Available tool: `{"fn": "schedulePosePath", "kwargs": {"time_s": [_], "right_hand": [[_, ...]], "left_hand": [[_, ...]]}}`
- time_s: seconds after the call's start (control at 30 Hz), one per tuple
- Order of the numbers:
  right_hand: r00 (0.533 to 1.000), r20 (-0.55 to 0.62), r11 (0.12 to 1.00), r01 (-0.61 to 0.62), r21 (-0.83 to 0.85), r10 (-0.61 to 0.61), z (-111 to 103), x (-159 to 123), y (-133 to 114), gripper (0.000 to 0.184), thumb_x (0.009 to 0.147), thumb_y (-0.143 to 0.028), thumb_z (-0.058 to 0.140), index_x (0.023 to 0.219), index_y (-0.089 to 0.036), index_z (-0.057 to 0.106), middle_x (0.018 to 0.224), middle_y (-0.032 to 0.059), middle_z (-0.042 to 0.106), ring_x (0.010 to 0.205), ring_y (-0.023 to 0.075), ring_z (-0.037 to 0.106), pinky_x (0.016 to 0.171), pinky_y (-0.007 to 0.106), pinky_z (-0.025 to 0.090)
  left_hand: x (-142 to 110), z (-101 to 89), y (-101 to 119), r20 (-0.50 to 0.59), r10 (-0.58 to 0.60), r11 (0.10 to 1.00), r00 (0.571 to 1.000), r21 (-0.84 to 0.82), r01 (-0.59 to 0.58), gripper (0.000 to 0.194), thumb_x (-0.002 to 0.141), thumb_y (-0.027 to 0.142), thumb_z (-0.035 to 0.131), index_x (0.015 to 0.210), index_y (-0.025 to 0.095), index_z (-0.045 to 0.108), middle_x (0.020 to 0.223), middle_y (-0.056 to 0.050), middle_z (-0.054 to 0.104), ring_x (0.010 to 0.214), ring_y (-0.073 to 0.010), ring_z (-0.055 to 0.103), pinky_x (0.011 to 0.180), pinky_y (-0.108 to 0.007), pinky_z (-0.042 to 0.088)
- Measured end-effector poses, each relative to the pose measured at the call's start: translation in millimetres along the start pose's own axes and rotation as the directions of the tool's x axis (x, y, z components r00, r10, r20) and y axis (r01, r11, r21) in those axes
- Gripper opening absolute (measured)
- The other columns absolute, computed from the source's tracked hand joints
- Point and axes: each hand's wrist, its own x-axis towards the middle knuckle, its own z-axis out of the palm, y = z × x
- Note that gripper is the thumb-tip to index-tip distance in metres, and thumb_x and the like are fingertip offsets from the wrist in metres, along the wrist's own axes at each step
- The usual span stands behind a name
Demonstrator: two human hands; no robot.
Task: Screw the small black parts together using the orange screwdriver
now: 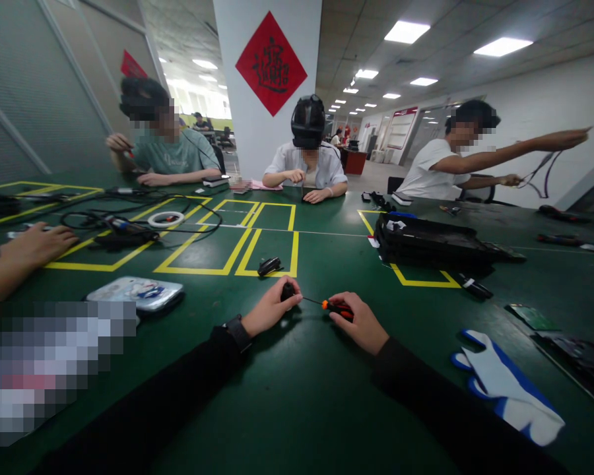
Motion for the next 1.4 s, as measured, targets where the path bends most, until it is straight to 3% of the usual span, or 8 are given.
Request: {"fn": "schedulePosePath", "kwargs": {"time_s": [0.17, 0.43, 0.73, 1.13, 1.4], "right_hand": [[1.0, -0.001, 0.998, 0.016, -0.055, -0.016, 0.6, 1.5, 2.4, 0.019, 0.085, -0.016, 0.042, 0.094, -0.018, 0.058, 0.095, 0.0064, 0.055, 0.093, 0.0182, 0.048, 0.085, 0.036, 0.039], [1.0, 0.012, 0.999, -0.004, -0.032, 0.004, 1.4, -0.5, 1.6, 0.018, 0.077, -0.015, 0.055, 0.095, -0.018, 0.053, 0.092, 0.0039, 0.054, 0.083, 0.0159, 0.051, 0.076, 0.031, 0.041], [1.0, 0.004, 0.997, 0.018, -0.08, -0.017, 2.1, 1.5, 2.1, 0.02, 0.086, -0.016, 0.04, 0.096, -0.018, 0.057, 0.097, 0.0069, 0.054, 0.094, 0.0184, 0.048, 0.086, 0.036, 0.038], [0.999, 0.007, 0.998, -0.036, -0.058, 0.036, 2.6, 0.4, 1.8, 0.019, 0.078, -0.022, 0.055, 0.097, -0.019, 0.053, 0.093, 0.0047, 0.054, 0.085, 0.017, 0.051, 0.078, 0.032, 0.042], [0.999, -0.007, 0.997, 0.037, -0.073, -0.037, 3.7, 3.0, 3.5, 0.018, 0.086, -0.018, 0.041, 0.091, -0.018, 0.059, 0.095, 0.0068, 0.055, 0.093, 0.0182, 0.048, 0.085, 0.036, 0.039]], "left_hand": [[0.4, 0.4, -0.2, 0.0, 0.009, 1.0, 1.0, 0.012, -0.009, 0.018, 0.081, 0.033, 0.048, 0.09, 0.018, 0.048, 0.082, 0.0, 0.053, 0.073, -0.0129, 0.049, 0.07, -0.027, 0.041], [0.2, 1.1, -0.8, -0.024, 0.028, 0.997, 0.999, 0.07, -0.026, 0.019, 0.082, 0.034, 0.047, 0.089, 0.018, 0.048, 0.083, -0.001, 0.052, 0.077, -0.0142, 0.049, 0.074, -0.028, 0.04], [1.1, 0.0, -1.5, -0.003, 0.05, 0.998, 0.999, 0.038, -0.05, 0.017, 0.082, 0.032, 0.047, 0.092, 0.018, 0.05, 0.089, -0.002, 0.054, 0.081, -0.0146, 0.05, 0.077, -0.028, 0.039], [1.5, 0.6, -3.1, -0.004, 0.046, 0.999, 0.999, 0.022, -0.046, 0.017, 0.082, 0.032, 0.047, 0.088, 0.017, 0.049, 0.082, 0.0, 0.052, 0.074, -0.013, 0.048, 0.071, -0.027, 0.04], [1.1, 0.8, -2.5, -0.002, 0.031, 1.0, 1.0, 0.003, -0.031, 0.017, 0.082, 0.033, 0.047, 0.087, 0.017, 0.049, 0.078, 0.0, 0.05, 0.071, -0.0126, 0.047, 0.069, -0.026, 0.04]]}}
